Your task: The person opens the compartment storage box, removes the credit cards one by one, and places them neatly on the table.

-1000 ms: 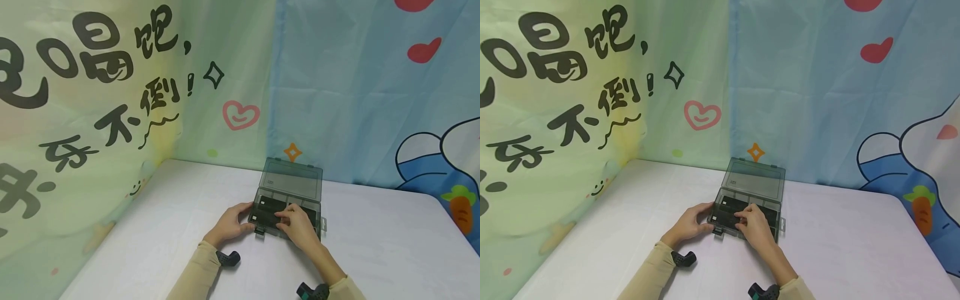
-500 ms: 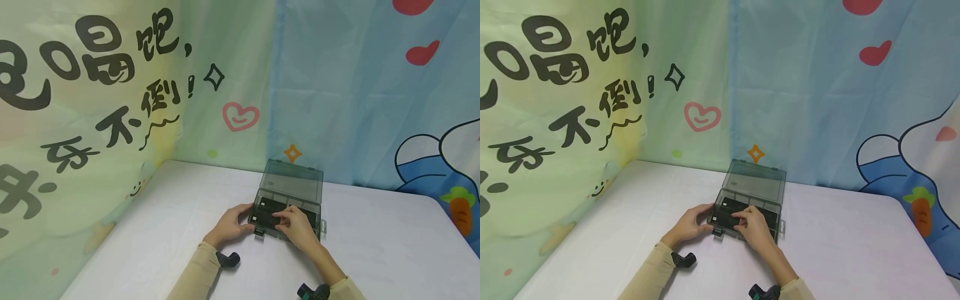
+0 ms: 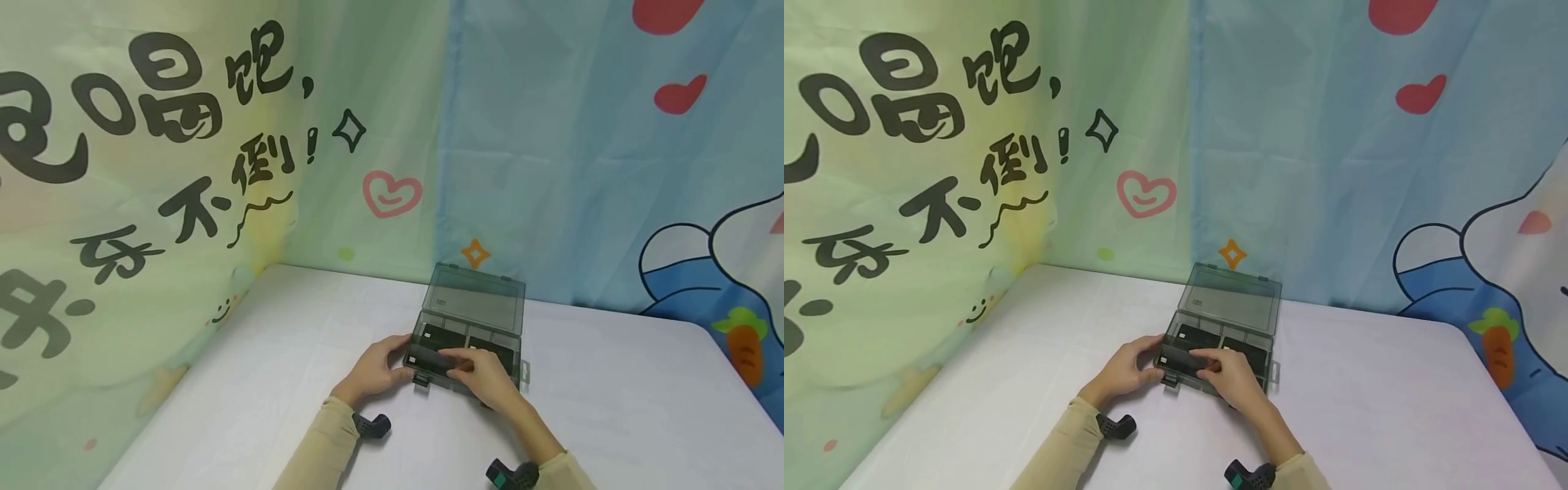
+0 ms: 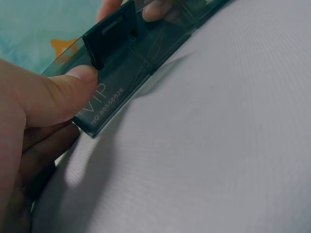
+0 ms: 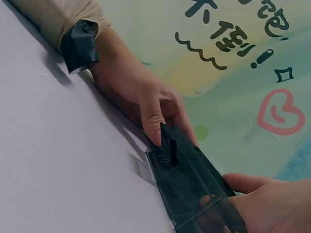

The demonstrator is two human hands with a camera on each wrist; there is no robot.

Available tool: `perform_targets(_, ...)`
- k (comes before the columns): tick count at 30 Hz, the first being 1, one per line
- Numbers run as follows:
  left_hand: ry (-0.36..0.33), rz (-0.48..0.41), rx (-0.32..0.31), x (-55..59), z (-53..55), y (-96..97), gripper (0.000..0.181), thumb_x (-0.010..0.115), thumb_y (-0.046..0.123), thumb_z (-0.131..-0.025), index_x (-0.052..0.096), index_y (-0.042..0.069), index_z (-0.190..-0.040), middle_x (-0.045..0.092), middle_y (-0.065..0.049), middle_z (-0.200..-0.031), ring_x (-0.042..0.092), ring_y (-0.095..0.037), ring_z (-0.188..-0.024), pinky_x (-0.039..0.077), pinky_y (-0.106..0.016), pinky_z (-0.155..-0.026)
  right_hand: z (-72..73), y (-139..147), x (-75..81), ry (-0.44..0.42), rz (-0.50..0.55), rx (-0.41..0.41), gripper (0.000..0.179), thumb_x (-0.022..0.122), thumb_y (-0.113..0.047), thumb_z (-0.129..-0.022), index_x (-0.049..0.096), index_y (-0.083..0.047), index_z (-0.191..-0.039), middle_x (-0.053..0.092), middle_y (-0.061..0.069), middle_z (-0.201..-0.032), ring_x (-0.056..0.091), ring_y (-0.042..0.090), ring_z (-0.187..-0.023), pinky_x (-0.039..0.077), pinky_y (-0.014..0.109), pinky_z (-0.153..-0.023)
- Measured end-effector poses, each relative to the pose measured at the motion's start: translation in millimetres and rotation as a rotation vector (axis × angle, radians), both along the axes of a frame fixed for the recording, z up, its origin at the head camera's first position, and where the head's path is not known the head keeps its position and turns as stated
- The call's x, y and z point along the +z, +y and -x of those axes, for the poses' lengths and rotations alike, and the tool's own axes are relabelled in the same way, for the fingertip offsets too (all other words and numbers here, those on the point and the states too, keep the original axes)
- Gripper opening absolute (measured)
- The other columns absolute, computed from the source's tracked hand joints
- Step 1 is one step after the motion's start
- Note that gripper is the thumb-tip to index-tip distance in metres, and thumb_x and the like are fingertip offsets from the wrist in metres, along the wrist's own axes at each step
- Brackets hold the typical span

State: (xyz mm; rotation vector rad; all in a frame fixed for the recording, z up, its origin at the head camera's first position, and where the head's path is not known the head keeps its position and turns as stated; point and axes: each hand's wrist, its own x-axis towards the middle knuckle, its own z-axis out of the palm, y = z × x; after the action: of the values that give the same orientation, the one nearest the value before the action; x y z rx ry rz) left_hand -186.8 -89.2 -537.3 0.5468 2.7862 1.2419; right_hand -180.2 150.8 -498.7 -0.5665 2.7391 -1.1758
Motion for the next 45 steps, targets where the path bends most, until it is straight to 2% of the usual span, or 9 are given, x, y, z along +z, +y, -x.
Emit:
perform_targets(5, -0.003, -0.010, -0.014, -2.9, -8.2, 2.7, 0.069, 0.071, 0.029, -0.080, 0.044, 0.012, -0.142, 0.051, -0.004, -0.142, 0.046, -0.024, -0.133, 0.033, -0.043, -0.115, -5.7, 7, -5.1, -0.072, 0.014, 0.034, 0.042, 0.070, -0.011, -0.084, 0.064, -0.023, -0.124, 0.068, 0.004, -0.106, 0.069, 0.017, -0.091, 0.057, 0.023, -0.069)
perform_targets(10, -0.002, -0.013, -0.022, -6.3, -15.6, 5.0, 0.069, 0.071, 0.029, -0.080, 0.045, 0.012, -0.141, 0.052, -0.004, -0.141, 0.046, -0.024, -0.133, 0.034, -0.043, -0.114, -11.1, 10, -8.4, -0.132, 0.015, 0.060, 0.045, 0.068, -0.012, -0.085, 0.061, -0.023, -0.128, 0.068, 0.001, -0.098, 0.067, 0.020, -0.094, 0.058, 0.029, -0.072)
perform_targets(16, 0.007, -0.012, -0.035, -9.8, -19.4, 8.7, 0.069, 0.071, 0.030, -0.081, 0.044, 0.011, -0.142, 0.051, -0.005, -0.142, 0.046, -0.024, -0.133, 0.033, -0.043, -0.114, -16.7, 12, -9.9, -0.143, 0.014, 0.047, 0.047, 0.067, -0.007, -0.085, 0.060, -0.020, -0.129, 0.066, -0.002, -0.087, 0.066, 0.016, -0.088, 0.054, 0.027, -0.065)
perform_targets(21, 0.015, -0.020, -0.038, -12.7, -15.2, 15.0, 0.069, 0.070, 0.030, -0.082, 0.044, 0.012, -0.142, 0.051, -0.005, -0.142, 0.045, -0.023, -0.134, 0.033, -0.041, -0.115, -18.2, 17, -5.6, -0.082, -0.012, 0.012, 0.046, 0.068, -0.006, -0.085, 0.061, -0.021, -0.128, 0.065, -0.003, -0.087, 0.066, 0.017, -0.091, 0.057, 0.030, -0.072)
perform_targets(25, 0.041, -0.026, -0.029, -13.2, -7.1, 20.1, 0.069, 0.071, 0.029, -0.081, 0.044, 0.011, -0.142, 0.052, -0.005, -0.141, 0.046, -0.023, -0.133, 0.034, -0.040, -0.114, -12.0, 22, -1.6, -0.047, -0.024, 0.021, 0.046, 0.067, -0.007, -0.086, 0.060, -0.020, -0.129, 0.064, -0.001, -0.089, 0.066, 0.020, -0.092, 0.057, 0.035, -0.075)
perform_targets(30, 0.063, -0.007, -0.055, -7.6, 4.7, 20.6, 0.068, 0.070, 0.029, -0.082, 0.043, 0.010, -0.142, 0.052, -0.007, -0.141, 0.046, -0.024, -0.133, 0.034, -0.039, -0.115, -2.9, 23, 0.3, -0.053, -0.044, -0.004, 0.046, 0.066, -0.008, -0.087, 0.059, -0.021, -0.130, 0.064, 0.003, -0.095, 0.065, 0.023, -0.096, 0.057, 0.038, -0.079)
perform_targets(36, 0.087, 0.021, -0.045, 5.1, 17.1, 2.6, 0.067, 0.070, 0.028, -0.083, 0.045, 0.008, -0.141, 0.052, -0.010, -0.140, 0.046, -0.028, -0.132, 0.034, -0.041, -0.115, 10.8, 5, 2.8, -0.068, -0.017, -0.016, 0.046, 0.065, -0.010, -0.089, 0.057, -0.024, -0.132, 0.063, 0.005, -0.099, 0.064, 0.025, -0.101, 0.056, 0.038, -0.080)
perform_targets(39, 0.086, 0.044, -0.037, 5.2, 16.3, -3.7, 0.067, 0.069, 0.029, -0.083, 0.044, 0.008, -0.142, 0.051, -0.010, -0.141, 0.046, -0.027, -0.133, 0.033, -0.040, -0.115, 12.2, -2, 0.9, -0.087, -0.006, -0.025, 0.046, 0.065, -0.011, -0.089, 0.057, -0.025, -0.132, 0.062, 0.005, -0.099, 0.063, 0.023, -0.099, 0.056, 0.035, -0.078)
perform_targets(45, 0.047, 0.022, -0.029, 0.9, 2.1, -2.1, 0.068, 0.069, 0.029, -0.084, 0.042, 0.007, -0.142, 0.050, -0.011, -0.142, 0.044, -0.029, -0.134, 0.032, -0.042, -0.116, 6.8, -1, -2.6, -0.123, 0.004, -0.007, 0.046, 0.064, -0.011, -0.089, 0.056, -0.022, -0.133, 0.061, 0.005, -0.097, 0.061, 0.019, -0.090, 0.053, 0.030, -0.073)
